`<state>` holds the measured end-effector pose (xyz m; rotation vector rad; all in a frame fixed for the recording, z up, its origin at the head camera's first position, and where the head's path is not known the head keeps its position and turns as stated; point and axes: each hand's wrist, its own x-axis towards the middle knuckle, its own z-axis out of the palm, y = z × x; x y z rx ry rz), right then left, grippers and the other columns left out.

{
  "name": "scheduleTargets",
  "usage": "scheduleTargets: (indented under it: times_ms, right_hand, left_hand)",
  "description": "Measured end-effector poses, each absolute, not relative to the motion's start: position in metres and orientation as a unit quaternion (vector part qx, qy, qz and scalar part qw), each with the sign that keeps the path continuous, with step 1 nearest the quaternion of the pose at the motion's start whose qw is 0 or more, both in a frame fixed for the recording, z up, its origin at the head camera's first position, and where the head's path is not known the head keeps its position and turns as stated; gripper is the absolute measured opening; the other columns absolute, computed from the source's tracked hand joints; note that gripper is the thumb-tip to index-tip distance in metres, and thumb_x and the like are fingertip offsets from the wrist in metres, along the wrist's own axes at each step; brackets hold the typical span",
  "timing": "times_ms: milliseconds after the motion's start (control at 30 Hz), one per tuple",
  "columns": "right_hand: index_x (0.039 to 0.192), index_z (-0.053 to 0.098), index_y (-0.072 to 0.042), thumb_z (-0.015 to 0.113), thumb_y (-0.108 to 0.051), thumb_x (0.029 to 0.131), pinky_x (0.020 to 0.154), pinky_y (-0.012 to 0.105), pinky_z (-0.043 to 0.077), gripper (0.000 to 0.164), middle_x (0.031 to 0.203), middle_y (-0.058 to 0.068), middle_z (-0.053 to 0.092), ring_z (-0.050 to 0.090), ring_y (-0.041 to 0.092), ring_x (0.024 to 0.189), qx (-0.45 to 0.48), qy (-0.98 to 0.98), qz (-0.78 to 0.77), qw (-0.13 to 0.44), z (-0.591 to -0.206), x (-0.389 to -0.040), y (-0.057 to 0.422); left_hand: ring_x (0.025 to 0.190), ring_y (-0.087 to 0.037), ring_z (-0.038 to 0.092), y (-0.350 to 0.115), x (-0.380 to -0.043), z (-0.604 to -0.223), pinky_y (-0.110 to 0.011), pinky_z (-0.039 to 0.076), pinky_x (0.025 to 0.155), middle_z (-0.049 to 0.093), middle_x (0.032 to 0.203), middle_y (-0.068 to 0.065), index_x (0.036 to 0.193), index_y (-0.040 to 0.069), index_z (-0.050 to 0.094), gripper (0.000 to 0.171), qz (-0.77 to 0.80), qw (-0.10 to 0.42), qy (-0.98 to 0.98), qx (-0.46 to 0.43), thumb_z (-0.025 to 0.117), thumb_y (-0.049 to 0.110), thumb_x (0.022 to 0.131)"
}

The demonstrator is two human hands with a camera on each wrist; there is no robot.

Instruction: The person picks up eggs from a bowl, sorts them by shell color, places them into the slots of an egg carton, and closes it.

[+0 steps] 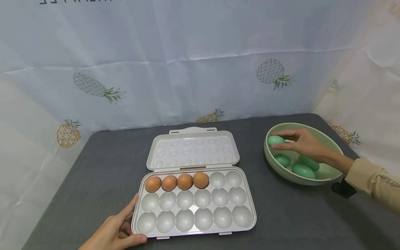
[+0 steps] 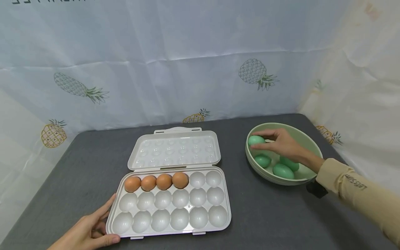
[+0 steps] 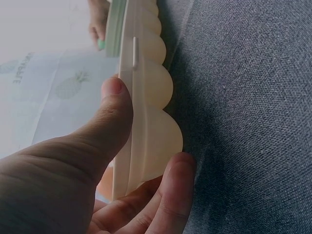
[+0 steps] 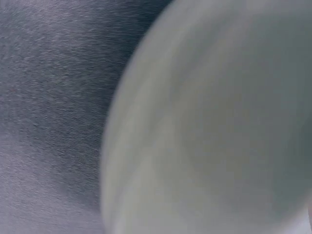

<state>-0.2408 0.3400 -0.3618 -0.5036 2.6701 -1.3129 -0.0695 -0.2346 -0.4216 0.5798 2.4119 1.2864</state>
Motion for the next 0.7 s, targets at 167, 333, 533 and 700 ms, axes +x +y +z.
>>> scheduleTargets:
  times_ms: [167,333,533,700]
  right_hand:
    - [0.139,0.064,-0.012,0.074,-0.017,0.095,0.086,0.017,0.055,0.045,0.124,-0.026,0.066,0.064,-0.009,0.111,-0.17,0.876,-0.449,0.045,-0.349,-0.24,0.336]
    - [0.142,0.061,-0.019,0.073,-0.015,0.096,0.088,0.017,0.056,0.048,0.135,-0.022,0.063,0.063,-0.009,0.115,-0.15,0.861,-0.486,0.033,-0.336,-0.238,0.326]
    - [0.146,0.058,-0.019,0.069,-0.01,0.098,0.097,0.011,0.05,0.05,0.146,-0.017,0.055,0.048,-0.003,0.139,-0.16,0.824,-0.543,0.04,-0.327,-0.235,0.311]
    - [0.133,0.068,-0.017,0.07,-0.005,0.096,0.093,0.014,0.054,0.039,0.132,-0.016,0.063,0.058,-0.006,0.125,-0.17,0.787,-0.592,0.036,-0.326,-0.231,0.288]
  left_hand:
    - [0.073,0.003,0.067,-0.235,-0.069,-0.422,-0.026,0.06,0.058,0.069,0.111,-0.007,0.157,-0.014,-0.003,0.108,0.451,0.169,0.851,0.21,0.078,0.012,0.091]
    - [0.073,0.003,0.067,-0.234,-0.069,-0.422,-0.026,0.06,0.059,0.069,0.11,-0.005,0.157,-0.013,-0.004,0.108,0.454,0.17,0.849,0.209,0.078,0.013,0.091]
    - [0.072,0.003,0.066,-0.235,-0.069,-0.422,-0.026,0.06,0.058,0.069,0.108,-0.002,0.157,-0.014,-0.003,0.107,0.451,0.167,0.851,0.21,0.078,0.012,0.091]
    - [0.071,0.002,0.066,-0.235,-0.069,-0.422,-0.026,0.06,0.059,0.069,0.109,-0.003,0.157,-0.014,-0.003,0.108,0.451,0.175,0.852,0.201,0.078,0.014,0.092]
